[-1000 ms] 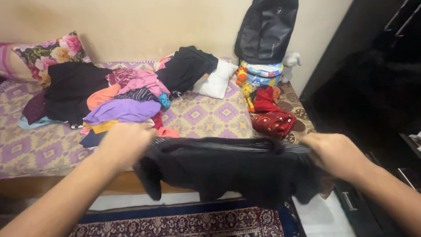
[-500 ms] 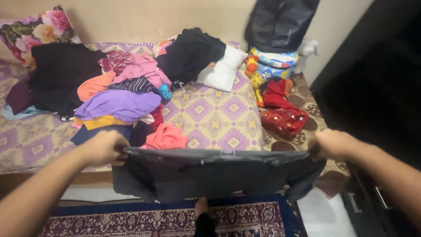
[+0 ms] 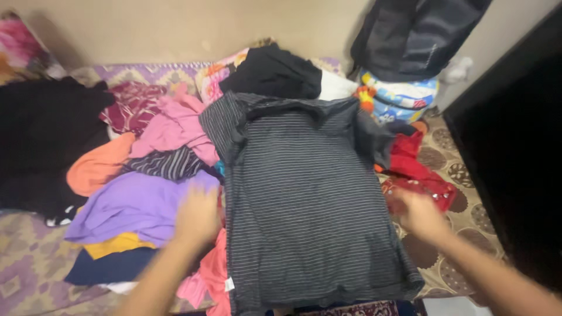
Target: The person folds several garments on a bed and places them into a wardrobe. They handle a leopard-print top, a pink t-shirt, a maroon patterned top, a striped shirt, and a purple top, folding each by hand and stacking them inside a dark wardrobe.
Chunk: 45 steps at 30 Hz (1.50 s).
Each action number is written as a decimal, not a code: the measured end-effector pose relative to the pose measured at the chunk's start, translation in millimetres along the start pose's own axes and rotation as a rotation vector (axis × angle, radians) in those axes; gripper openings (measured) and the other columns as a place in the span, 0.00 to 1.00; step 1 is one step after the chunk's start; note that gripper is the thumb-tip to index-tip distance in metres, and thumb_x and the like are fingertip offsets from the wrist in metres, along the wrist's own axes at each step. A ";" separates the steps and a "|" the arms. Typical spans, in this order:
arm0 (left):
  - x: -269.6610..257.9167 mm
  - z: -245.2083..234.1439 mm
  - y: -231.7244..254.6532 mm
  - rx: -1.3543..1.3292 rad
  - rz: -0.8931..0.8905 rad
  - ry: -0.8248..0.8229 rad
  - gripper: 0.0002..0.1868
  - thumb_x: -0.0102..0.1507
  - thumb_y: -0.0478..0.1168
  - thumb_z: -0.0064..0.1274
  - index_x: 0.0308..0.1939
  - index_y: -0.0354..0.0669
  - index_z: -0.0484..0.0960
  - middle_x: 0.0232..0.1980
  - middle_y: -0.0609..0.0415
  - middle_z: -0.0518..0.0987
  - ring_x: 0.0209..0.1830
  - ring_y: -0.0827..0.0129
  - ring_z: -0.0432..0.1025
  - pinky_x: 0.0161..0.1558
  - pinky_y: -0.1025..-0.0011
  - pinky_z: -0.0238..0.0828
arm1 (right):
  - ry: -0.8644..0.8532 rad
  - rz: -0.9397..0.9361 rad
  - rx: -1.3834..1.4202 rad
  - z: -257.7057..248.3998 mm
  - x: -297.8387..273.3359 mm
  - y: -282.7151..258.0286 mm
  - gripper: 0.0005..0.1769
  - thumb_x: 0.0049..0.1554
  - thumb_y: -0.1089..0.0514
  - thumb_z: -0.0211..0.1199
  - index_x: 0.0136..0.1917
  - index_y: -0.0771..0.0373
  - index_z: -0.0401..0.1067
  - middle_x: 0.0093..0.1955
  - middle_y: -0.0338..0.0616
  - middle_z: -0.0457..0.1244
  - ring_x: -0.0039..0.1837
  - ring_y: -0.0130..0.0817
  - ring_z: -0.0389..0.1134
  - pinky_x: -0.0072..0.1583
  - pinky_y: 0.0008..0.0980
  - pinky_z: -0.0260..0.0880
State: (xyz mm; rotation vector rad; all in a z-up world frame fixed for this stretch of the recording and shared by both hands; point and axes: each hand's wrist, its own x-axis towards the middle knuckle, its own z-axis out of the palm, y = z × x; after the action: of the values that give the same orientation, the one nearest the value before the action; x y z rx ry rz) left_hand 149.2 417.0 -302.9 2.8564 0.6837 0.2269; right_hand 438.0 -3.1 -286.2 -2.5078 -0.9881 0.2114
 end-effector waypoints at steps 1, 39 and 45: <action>-19.9 27.4 3.5 -0.090 -0.205 -0.266 0.23 0.60 0.41 0.53 0.59 0.44 0.74 0.49 0.39 0.81 0.54 0.43 0.75 0.54 0.49 0.73 | -0.182 0.254 -0.011 31.0 -20.7 27.5 0.22 0.50 0.65 0.63 0.58 0.57 0.77 0.50 0.51 0.73 0.54 0.45 0.76 0.58 0.42 0.75; -214.6 -147.1 83.7 -1.148 -0.778 0.018 0.11 0.64 0.36 0.61 0.50 0.38 0.82 0.40 0.52 0.81 0.30 0.70 0.74 0.28 0.70 0.75 | 0.002 0.634 1.013 -146.9 -220.7 17.6 0.21 0.54 0.62 0.67 0.60 0.69 0.73 0.51 0.48 0.70 0.48 0.38 0.72 0.49 0.41 0.75; -235.1 -153.9 95.2 -0.958 -0.617 -0.270 0.10 0.61 0.30 0.57 0.46 0.31 0.85 0.39 0.48 0.83 0.30 0.60 0.81 0.30 0.68 0.82 | 0.034 0.552 0.828 -147.8 -256.9 43.1 0.24 0.54 0.68 0.68 0.64 0.69 0.71 0.52 0.50 0.70 0.49 0.40 0.72 0.48 0.36 0.76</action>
State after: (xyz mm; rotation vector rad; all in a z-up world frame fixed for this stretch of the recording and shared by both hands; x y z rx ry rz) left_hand -46.8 249.0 -156.6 1.6500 1.0008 0.0394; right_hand 319.3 -255.7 -177.6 -1.9161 -0.0950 0.5985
